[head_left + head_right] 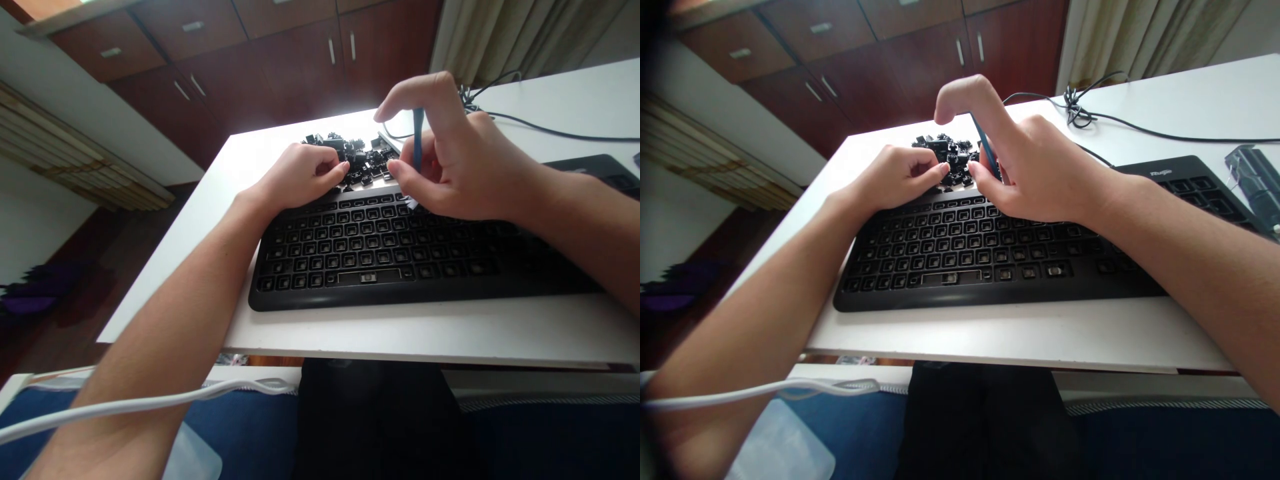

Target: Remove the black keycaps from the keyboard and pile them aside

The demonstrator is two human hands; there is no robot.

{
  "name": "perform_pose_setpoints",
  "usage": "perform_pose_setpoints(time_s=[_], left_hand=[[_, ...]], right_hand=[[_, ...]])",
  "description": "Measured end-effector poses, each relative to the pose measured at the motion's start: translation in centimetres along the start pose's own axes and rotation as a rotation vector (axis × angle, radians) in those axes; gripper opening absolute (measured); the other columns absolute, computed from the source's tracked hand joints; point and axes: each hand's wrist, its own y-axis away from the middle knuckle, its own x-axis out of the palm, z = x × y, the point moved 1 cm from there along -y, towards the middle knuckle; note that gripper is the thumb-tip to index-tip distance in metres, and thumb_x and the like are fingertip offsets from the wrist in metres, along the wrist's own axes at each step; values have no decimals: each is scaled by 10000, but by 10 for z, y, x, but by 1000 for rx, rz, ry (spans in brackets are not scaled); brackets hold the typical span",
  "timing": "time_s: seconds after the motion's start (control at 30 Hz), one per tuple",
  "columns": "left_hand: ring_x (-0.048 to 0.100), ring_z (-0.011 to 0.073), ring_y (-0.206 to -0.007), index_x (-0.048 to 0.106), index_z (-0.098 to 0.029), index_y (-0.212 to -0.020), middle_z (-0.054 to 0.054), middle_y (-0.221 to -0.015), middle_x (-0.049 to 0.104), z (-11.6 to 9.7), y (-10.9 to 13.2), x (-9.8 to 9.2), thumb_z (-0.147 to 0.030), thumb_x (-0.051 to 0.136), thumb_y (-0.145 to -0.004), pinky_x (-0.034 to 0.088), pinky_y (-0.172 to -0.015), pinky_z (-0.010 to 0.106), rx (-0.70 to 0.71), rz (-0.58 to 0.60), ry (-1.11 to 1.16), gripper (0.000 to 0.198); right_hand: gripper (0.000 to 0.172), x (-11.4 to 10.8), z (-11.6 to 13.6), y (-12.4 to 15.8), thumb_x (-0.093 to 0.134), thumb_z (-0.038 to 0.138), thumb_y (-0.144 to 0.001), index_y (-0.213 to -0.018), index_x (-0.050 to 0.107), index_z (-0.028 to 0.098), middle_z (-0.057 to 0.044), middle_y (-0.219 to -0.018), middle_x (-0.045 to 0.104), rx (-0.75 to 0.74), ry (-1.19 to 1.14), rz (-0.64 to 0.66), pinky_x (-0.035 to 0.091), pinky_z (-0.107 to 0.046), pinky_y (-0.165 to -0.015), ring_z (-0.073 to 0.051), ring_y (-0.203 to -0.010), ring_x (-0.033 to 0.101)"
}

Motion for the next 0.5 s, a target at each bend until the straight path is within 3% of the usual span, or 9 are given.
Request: perform_pose_setpoints(time_s=[0.3, 0.5], left_hand=[[404, 132, -551, 631, -198, -678, 2, -569, 538, 0, -1, 0, -429, 525, -923, 338, -588, 321, 4, 4, -22, 353], [386, 126, -546, 590, -198, -647, -1, -563, 523, -1, -1, -2, -438, 516, -927, 320, -573, 308, 9, 12, -28, 375]], right_hand=[[503, 2, -3, 1, 598, 373, -976, -1399, 367, 231, 49, -731, 544, -8, -17, -26, 517, -247, -592, -101, -559, 525], [486, 3, -7, 3, 534, 440, -1017, -1417, 346, 235, 21, -836, 588, -18, -35, -19, 549, -252, -664, -119, -666, 609]])
